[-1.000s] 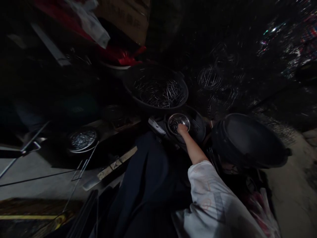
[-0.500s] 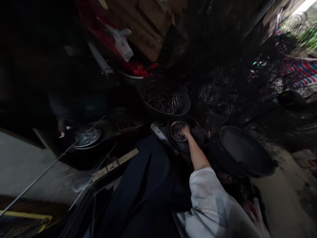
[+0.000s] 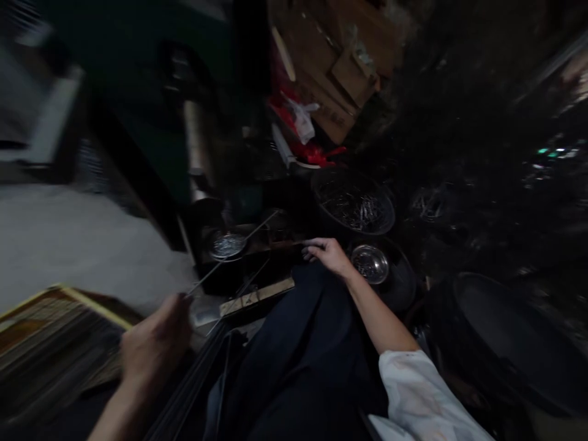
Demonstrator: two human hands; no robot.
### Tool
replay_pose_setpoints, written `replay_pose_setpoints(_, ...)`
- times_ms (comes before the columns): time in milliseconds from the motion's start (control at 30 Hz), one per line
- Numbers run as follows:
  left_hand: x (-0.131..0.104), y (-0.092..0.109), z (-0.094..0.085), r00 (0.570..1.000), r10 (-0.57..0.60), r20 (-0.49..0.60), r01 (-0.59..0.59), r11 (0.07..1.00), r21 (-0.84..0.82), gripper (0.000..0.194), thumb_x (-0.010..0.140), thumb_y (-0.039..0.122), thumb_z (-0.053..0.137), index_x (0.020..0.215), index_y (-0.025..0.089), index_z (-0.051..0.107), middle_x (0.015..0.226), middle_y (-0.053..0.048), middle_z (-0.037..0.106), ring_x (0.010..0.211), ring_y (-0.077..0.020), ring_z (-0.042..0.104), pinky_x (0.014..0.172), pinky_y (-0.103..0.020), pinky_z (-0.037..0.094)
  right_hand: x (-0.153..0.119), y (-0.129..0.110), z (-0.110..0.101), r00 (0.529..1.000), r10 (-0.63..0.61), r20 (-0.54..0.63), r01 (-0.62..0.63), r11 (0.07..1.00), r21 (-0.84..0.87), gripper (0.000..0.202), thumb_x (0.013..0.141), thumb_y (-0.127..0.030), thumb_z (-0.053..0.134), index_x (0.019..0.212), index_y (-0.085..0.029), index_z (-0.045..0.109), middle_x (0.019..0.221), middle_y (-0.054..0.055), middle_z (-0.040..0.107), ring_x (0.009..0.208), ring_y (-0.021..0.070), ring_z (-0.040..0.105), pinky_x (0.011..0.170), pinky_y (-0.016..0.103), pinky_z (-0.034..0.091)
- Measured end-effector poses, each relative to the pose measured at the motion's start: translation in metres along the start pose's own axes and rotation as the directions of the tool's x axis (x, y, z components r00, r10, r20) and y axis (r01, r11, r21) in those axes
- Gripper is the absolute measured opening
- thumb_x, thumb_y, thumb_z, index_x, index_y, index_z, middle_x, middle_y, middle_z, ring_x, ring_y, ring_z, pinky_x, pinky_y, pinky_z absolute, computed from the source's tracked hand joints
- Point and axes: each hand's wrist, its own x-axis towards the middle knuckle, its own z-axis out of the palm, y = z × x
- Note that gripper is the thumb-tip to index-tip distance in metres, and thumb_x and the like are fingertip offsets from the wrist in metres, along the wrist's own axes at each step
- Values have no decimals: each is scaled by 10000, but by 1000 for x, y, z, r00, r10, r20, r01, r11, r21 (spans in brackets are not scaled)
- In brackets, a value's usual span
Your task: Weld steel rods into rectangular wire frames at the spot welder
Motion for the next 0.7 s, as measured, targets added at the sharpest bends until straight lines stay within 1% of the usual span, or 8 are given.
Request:
replay_pose_setpoints(67, 1, -1, 8, 998, 60, -32, -58, 997, 58, 206, 917, 322, 418, 765, 218, 509, 531, 13, 484, 463, -156, 437, 502, -239, 192, 0, -8, 54, 996, -30, 85, 24, 997, 70, 188, 811, -316, 636, 902, -170, 710, 744, 10, 706, 627, 142, 681, 545, 216, 522)
replay_pose_setpoints(167, 4, 0, 16, 995, 97, -30, -93, 989, 116, 245, 939, 311, 366, 791, 200, 526, 559, -27, 561, 491, -190, 518, 508, -265, 198, -1, -12, 122, 996, -77, 51, 75, 997, 33, 70, 811, -265, 638, 790, -217, 685, 657, -44, 643, 556, 109, 627, 485, 174, 470)
replay_pose_setpoints(233, 4, 2, 17, 994, 110, -26, -106, 984, 141, 265, 948, 298, 350, 796, 190, 539, 567, -46, 590, 505, -208, 557, 506, -275, 201, 2, -11, 154, 997, -77, 5, 76, 996, 38, 54, 817, -244, 632, 776, -235, 666, 596, -70, 595, 493, 95, 586, 459, 166, 448)
replay_pose_setpoints(300, 4, 3, 16, 993, 113, -27, -108, 982, 155, 273, 956, 285, 348, 801, 183, 548, 585, -60, 616, 530, -221, 591, 506, -279, 209, 6, -10, 177, 1000, 8, -6, -7, 990, 141, 65, 822, -276, 634, 781, -226, 638, 545, -79, 562, 441, 99, 574, 434, 173, 449)
replay_pose_setpoints(400, 5, 4, 16, 995, 101, -23, -96, 980, 173, 278, 969, 274, 348, 810, 177, 554, 623, -75, 647, 575, -234, 627, 511, -283, 225, 10, -14, 197, 984, 171, 42, -173, 895, 412, 207, 774, -368, 705, 797, -189, 604, 586, -44, 624, 474, 123, 639, 454, 192, 497)
replay_pose_setpoints(500, 8, 5, 18, 997, 72, -10, -69, 980, 188, 281, 982, 274, 345, 826, 178, 560, 638, -77, 658, 588, -232, 635, 507, -287, 229, 9, -22, 206, 973, 204, 107, -226, 756, 614, 360, 695, -444, 787, 821, -166, 597, 704, 25, 700, 620, 161, 715, 533, 213, 551)
replay_pose_setpoints(600, 11, 7, 19, 999, 47, 6, -47, 981, 190, 257, 980, 254, 359, 844, 180, 564, 647, -73, 668, 585, -219, 634, 503, -291, 235, 6, -31, 208, 967, 205, 154, -254, 675, 693, 415, 660, -469, 824, 826, -176, 581, 751, 50, 717, 738, 207, 739, 563, 246, 585)
replay_pose_setpoints(700, 13, 10, 18, 999, 38, 11, -39, 984, 176, 264, 986, 250, 352, 835, 183, 558, 654, -70, 673, 603, -212, 643, 511, -289, 258, 5, -36, 210, 966, 216, 140, -249, 651, 717, 385, 693, -454, 816, 813, -193, 559, 746, 42, 708, 800, 228, 740, 576, 269, 604)
